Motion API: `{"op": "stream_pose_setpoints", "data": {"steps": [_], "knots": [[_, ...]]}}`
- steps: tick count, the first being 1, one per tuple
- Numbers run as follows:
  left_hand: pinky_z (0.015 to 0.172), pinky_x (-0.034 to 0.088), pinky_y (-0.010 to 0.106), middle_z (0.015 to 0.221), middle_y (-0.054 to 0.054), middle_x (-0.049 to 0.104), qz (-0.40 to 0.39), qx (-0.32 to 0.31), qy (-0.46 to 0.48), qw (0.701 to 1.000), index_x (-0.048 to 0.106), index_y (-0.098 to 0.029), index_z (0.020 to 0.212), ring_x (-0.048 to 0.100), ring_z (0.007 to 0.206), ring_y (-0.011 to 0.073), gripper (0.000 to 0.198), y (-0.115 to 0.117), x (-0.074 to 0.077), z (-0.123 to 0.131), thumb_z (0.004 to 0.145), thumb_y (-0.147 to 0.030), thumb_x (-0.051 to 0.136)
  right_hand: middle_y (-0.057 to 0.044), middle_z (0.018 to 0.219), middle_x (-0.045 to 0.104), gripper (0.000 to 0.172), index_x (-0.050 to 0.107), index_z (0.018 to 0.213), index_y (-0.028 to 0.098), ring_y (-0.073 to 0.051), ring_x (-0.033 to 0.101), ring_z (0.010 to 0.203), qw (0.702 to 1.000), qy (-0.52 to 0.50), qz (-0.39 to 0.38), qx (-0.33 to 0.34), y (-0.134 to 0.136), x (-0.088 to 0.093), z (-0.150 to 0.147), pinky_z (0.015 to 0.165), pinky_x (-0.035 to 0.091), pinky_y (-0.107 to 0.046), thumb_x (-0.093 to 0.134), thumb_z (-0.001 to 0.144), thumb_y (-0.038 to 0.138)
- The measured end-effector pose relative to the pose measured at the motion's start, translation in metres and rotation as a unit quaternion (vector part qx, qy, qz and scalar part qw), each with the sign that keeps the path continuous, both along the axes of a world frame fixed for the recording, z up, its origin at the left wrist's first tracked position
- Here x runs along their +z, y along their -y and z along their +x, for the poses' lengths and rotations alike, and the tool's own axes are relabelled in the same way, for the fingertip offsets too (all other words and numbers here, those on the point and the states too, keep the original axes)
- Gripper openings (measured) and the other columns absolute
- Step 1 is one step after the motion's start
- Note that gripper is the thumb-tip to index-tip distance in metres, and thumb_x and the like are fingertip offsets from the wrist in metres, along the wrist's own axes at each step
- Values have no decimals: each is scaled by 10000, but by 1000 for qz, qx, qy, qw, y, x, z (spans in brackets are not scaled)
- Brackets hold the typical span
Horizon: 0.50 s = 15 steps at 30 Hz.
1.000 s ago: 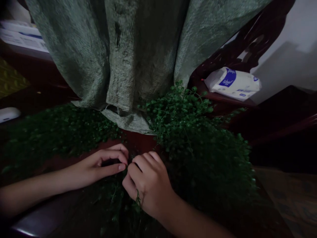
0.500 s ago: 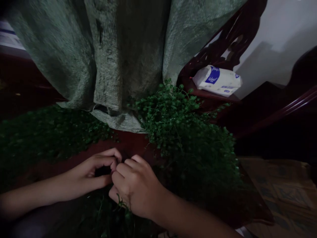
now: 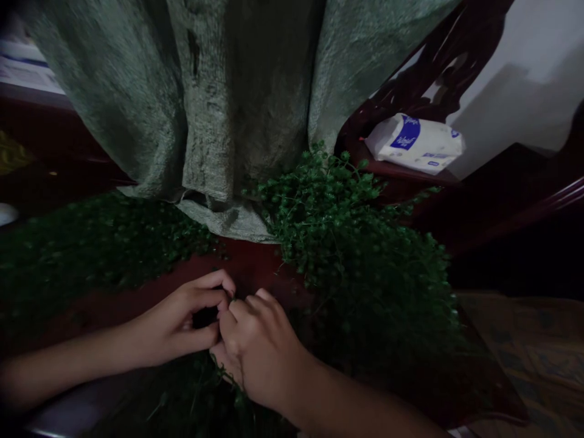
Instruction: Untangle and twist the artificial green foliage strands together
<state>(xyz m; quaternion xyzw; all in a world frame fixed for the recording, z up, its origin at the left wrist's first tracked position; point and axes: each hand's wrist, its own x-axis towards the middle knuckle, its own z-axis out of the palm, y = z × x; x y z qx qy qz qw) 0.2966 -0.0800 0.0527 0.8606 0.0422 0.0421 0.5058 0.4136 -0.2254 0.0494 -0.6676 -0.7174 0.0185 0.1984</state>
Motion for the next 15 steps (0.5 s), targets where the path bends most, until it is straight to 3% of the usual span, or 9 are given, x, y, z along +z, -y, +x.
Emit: {"op": "stream_pose_setpoints", "data": {"steps": [6,10,13,15], "knots": [[494,383,174,920,34,485,2,4,8,1000,530,-154,720,536,761,134,54,2,1,2,766,-156,558,-34,731,598,97,576,734,161,-180,521,657,999,27,14,-42,1,2,-9,689,362,-325,508,802,146],[449,344,159,895,29,485,16,29,27,999,476,-157,652,512,702,109,130,0,0,1,755,-113,543,10,600,507,195,509,616,185,-138,457,553,993,49,39,-95,-4,-5,3,662,323,-303,478,769,68],[548,406,186,917,31,517,32,71,55,995,514,-154,646,544,773,125,166,-6,-2,1,806,-145,560,20,582,474,220,479,600,196,-133,438,551,989,53,59,-127,-9,-9,16,656,306,-293,466,784,77],[665,445,226,922,31,540,38,131,79,987,579,-157,686,560,828,141,174,-13,-4,3,847,-221,590,18,594,484,206,488,608,198,-138,446,572,988,54,71,-129,-11,-8,19,657,304,-290,473,792,107]]}}
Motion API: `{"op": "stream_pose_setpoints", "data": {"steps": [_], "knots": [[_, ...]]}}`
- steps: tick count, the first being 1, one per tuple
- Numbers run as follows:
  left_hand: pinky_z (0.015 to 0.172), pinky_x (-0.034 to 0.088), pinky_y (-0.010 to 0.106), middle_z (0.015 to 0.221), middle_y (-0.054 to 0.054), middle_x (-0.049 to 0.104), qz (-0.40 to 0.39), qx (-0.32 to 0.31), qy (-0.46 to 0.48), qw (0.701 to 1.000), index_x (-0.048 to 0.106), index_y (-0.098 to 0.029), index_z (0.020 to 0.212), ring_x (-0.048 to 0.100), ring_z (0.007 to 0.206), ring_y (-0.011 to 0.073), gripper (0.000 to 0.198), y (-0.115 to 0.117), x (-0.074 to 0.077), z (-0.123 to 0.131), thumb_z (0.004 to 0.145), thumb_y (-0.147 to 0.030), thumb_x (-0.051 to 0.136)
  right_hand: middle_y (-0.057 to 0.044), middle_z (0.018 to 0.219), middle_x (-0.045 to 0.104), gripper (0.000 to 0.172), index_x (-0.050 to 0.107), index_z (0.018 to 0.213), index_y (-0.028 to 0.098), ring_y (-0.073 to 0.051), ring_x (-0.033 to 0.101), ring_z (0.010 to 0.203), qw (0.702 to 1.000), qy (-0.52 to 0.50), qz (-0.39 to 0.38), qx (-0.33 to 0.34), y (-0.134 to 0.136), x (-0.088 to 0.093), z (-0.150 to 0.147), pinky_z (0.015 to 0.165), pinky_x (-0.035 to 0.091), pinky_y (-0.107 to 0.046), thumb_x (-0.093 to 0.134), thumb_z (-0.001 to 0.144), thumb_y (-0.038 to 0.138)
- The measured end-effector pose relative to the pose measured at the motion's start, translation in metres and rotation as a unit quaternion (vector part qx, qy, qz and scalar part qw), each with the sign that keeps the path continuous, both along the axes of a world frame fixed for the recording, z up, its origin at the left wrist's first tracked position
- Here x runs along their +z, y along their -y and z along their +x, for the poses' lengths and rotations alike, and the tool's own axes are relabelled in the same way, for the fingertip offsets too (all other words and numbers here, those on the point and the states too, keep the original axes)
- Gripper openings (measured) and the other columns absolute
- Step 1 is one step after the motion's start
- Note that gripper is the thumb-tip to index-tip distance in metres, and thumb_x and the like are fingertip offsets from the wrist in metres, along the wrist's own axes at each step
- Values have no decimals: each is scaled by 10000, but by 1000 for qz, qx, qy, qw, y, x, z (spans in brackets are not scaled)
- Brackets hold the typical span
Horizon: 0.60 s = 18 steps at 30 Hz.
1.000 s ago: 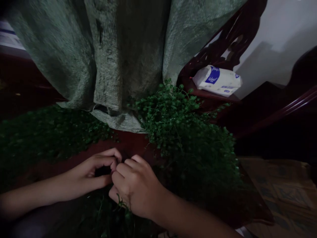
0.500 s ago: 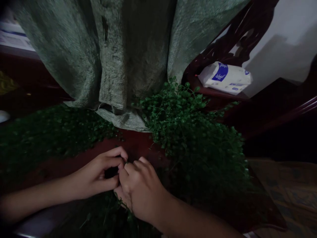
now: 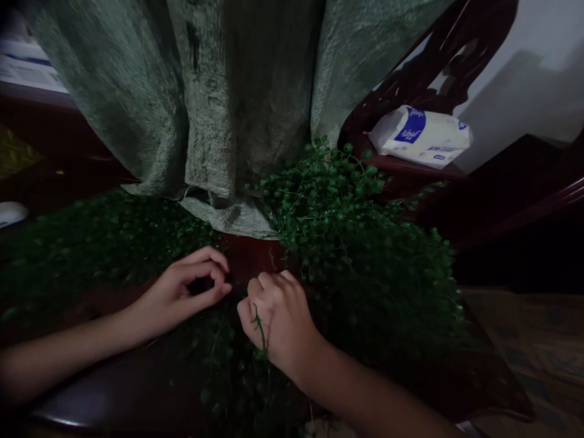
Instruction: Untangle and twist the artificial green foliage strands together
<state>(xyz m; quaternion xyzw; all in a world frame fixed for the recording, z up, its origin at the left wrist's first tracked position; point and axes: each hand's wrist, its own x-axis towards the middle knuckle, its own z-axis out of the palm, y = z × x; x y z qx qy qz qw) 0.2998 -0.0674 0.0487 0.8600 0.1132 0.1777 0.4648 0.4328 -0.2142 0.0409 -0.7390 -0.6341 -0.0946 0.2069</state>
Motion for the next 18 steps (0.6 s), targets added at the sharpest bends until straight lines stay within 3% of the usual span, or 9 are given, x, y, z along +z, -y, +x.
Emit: {"op": "stream_pose_setpoints", "data": {"steps": [3,5,10,18], "knots": [[677,450,245,876,28,565,-4,82,14,997,614,-160,715,571,818,150,193,-12,-3,2,840,-304,645,22,567,472,214,475,575,195,-128,426,553,1000,-3,17,-6,-1,4,-2,648,302,-281,487,777,124],[634,445,242,856,25,579,16,100,18,995,624,-159,741,572,776,145,173,-19,-4,3,824,-304,668,25,547,460,228,461,552,191,-120,412,536,1000,-8,19,-11,-1,6,-5,637,299,-276,493,770,129],[647,455,246,862,21,585,101,88,34,990,641,-160,804,557,736,128,72,-28,-7,1,839,-223,641,22,547,469,240,469,551,189,-118,415,535,1000,-13,14,-7,-1,7,-5,638,301,-277,489,783,133],[680,474,253,905,35,596,130,74,14,989,646,-161,859,580,790,143,47,-29,-10,2,846,-183,606,21,577,506,231,486,584,193,-117,422,535,1000,-13,-9,3,0,6,-3,646,294,-290,503,812,160]]}}
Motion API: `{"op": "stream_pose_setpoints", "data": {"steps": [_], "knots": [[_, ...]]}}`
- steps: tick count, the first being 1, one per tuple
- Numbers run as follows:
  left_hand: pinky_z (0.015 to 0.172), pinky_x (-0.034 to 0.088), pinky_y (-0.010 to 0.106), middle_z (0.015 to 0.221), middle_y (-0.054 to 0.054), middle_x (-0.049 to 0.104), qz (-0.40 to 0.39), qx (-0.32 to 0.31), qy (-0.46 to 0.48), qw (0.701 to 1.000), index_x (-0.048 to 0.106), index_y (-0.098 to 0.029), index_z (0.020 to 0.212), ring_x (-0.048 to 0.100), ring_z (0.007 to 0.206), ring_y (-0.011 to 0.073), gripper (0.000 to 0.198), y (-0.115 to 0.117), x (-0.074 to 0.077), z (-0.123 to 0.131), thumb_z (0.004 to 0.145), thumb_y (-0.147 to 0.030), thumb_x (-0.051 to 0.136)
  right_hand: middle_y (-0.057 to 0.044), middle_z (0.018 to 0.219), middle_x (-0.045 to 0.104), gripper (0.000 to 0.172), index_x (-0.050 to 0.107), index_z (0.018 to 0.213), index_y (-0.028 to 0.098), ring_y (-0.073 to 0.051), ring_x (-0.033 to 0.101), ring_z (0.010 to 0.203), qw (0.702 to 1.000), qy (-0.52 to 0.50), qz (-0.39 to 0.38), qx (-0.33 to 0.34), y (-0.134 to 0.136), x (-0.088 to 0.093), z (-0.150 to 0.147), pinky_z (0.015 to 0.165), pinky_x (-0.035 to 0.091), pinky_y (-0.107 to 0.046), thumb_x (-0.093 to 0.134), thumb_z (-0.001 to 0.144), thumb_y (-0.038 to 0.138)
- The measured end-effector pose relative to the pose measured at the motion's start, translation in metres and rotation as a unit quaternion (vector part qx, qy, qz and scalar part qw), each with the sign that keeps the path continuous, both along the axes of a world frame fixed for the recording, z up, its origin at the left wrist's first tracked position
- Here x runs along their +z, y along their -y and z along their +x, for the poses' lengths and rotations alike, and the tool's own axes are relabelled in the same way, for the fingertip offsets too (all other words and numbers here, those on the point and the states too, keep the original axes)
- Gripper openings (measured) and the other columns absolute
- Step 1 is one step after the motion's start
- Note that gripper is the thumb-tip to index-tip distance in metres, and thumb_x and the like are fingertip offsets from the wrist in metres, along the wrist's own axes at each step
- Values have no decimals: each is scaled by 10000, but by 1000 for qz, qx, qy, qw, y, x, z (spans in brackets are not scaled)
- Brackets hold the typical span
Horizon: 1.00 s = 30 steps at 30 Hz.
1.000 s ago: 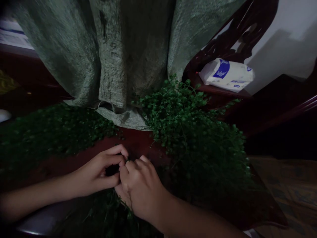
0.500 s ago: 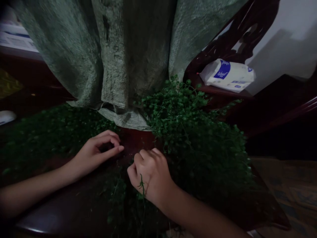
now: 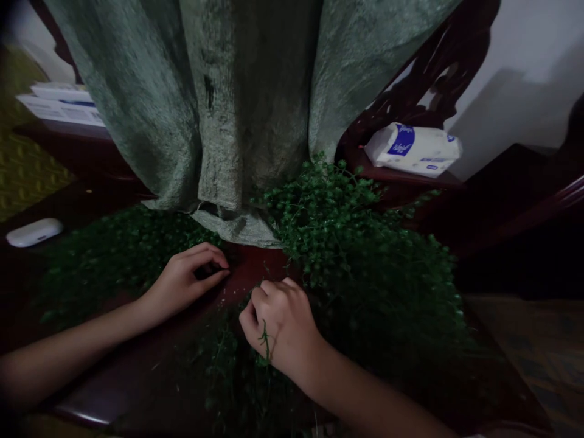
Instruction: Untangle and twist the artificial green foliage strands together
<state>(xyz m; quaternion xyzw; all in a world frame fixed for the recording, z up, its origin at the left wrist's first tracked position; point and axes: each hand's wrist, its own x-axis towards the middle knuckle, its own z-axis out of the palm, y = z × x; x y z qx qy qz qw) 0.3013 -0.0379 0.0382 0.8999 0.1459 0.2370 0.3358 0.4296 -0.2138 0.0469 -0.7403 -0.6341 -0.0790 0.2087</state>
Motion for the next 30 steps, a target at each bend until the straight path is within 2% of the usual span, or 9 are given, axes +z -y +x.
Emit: {"op": "stream_pose_setpoints", "data": {"steps": [6,11,16,21,23,25,30], "knots": [[712,482,264,937,45,619,18,0,-1,1000,649,-165,903,600,836,157,98,2,1,0,864,-181,561,29,620,514,204,482,629,207,-127,445,562,1000,1,3,-6,2,2,-1,679,316,-296,503,830,178],[805,485,291,990,58,610,47,10,2,999,647,-167,923,606,921,176,116,3,2,-1,858,-171,551,25,692,522,172,484,687,210,-132,475,603,1000,-7,-6,-14,3,4,-2,684,346,-285,489,858,196],[851,479,311,1000,65,595,51,17,40,998,648,-168,959,591,957,185,126,9,10,-4,862,-179,568,16,728,534,154,510,726,202,-129,493,619,1000,-23,-8,-13,3,5,-1,694,379,-278,483,876,180],[739,501,261,901,49,635,-67,-102,36,992,676,-167,977,601,808,145,136,21,18,-4,878,-196,587,-12,807,578,163,562,801,185,-138,544,701,998,-55,11,26,2,10,-2,727,419,-276,453,915,146],[722,502,257,887,49,643,-109,-132,20,985,687,-162,990,599,774,137,151,24,19,-3,872,-204,602,-26,846,593,182,578,842,177,-140,556,733,996,-72,19,48,3,11,-2,736,430,-276,428,938,137],[734,498,261,900,53,643,-143,-139,12,980,707,-164,948,605,795,142,136,24,18,-3,865,-215,612,-36,870,601,191,586,870,172,-141,557,740,994,-81,33,57,3,12,-2,730,436,-278,418,952,138],[777,483,265,921,46,633,-246,-115,-10,962,728,-181,801,619,866,160,109,21,17,-2,836,-244,646,-48,912,614,148,589,902,172,-151,581,785,991,-108,63,56,2,13,-2,744,454,-289,448,944,151]]}}
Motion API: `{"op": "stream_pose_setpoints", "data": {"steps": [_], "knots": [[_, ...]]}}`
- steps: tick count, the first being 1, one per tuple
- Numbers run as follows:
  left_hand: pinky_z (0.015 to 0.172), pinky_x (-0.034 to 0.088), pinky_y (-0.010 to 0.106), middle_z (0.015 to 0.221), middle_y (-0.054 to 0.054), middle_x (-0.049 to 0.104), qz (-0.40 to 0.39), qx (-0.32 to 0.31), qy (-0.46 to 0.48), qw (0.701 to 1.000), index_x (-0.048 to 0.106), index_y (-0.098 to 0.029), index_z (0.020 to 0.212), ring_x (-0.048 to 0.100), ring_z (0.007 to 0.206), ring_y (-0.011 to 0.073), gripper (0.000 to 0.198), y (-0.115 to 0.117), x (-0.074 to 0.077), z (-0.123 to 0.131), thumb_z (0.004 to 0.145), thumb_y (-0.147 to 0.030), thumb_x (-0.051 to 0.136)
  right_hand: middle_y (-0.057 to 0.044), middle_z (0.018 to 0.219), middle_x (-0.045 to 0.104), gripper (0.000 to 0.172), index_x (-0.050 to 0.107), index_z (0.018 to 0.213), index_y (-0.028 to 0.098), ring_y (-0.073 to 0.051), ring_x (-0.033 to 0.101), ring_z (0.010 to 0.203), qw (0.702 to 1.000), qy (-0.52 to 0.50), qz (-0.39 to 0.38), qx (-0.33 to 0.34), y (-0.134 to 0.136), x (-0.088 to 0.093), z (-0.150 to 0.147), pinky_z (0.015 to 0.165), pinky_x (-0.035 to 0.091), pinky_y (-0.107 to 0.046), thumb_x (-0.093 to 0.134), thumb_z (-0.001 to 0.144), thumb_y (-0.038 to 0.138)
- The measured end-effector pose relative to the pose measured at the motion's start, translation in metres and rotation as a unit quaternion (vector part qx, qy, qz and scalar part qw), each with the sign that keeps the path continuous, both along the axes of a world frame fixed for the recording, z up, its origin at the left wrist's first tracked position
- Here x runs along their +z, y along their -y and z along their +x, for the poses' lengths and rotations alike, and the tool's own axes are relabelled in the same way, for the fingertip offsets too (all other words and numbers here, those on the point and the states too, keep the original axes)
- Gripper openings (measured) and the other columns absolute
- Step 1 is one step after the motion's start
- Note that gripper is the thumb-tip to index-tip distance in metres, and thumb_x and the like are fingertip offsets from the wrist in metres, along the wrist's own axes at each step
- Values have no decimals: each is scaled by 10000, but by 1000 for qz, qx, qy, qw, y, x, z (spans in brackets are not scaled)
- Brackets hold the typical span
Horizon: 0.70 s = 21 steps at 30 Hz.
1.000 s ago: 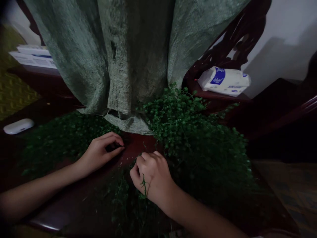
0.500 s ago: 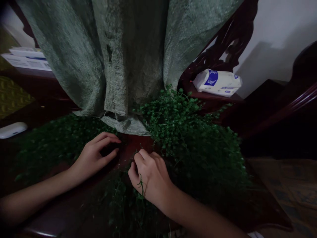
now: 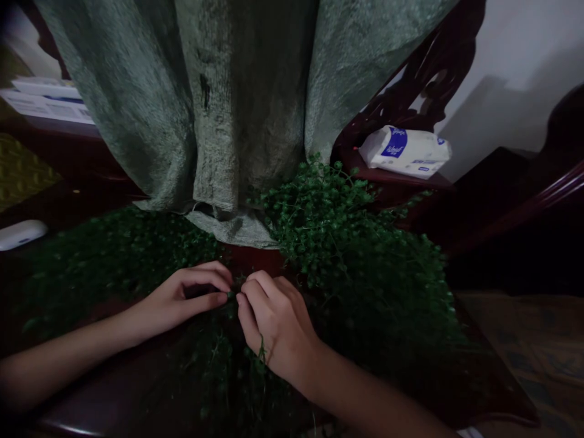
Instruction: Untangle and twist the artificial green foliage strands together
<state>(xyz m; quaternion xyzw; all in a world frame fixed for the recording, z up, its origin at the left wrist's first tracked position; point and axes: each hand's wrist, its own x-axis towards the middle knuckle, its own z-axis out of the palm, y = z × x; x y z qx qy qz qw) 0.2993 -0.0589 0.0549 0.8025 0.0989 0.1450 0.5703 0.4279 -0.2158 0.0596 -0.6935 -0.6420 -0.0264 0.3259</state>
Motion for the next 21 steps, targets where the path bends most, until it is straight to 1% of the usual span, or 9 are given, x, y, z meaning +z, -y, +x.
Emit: {"op": "stream_pose_setpoints", "data": {"steps": [2,5,8,12,16,18,21], "knots": [[791,484,268,929,44,632,-32,-5,-12,999,730,-184,770,618,875,164,109,-2,0,0,818,-259,668,-50,932,620,114,597,939,177,-160,595,816,1000,-14,2,2,0,0,0,764,466,-295,486,920,162],[830,486,280,978,46,626,-59,-15,-27,998,746,-194,771,617,906,169,105,-3,0,0,806,-270,682,-58,989,632,153,624,1004,191,-169,609,851,1000,-16,11,13,0,-1,-1,785,478,-304,523,891,167],[884,481,302,1025,47,621,-79,-22,-42,996,763,-214,796,617,939,173,96,-3,1,0,803,-270,687,-47,969,648,155,653,962,199,-153,617,820,999,-27,28,22,0,-1,-2,765,479,-292,535,877,147],[960,463,348,1076,50,620,-108,-30,-56,992,773,-232,791,611,999,194,87,0,6,-2,791,-277,699,-37,930,665,139,656,935,192,-153,622,809,996,-70,35,30,0,-1,-5,762,482,-291,566,842,145],[939,479,340,1107,55,603,-152,-14,-77,985,763,-227,771,601,1055,215,82,4,12,-4,780,-264,691,-15,859,664,128,649,900,190,-142,608,759,993,-106,29,34,0,-3,-7,736,464,-287,546,850,133],[905,488,324,1099,52,602,-151,-9,-81,985,747,-220,748,603,1046,213,83,5,12,-4,778,-244,674,-6,834,658,130,652,892,197,-134,594,723,992,-116,27,31,1,-4,-7,717,449,-283,536,868,145],[885,483,320,1041,52,611,-110,-22,-60,992,717,-197,720,611,997,209,80,5,9,-3,765,-256,688,-6,770,629,148,657,872,197,-133,558,680,996,-87,24,26,1,-5,-7,688,422,-283,517,878,148]]}}
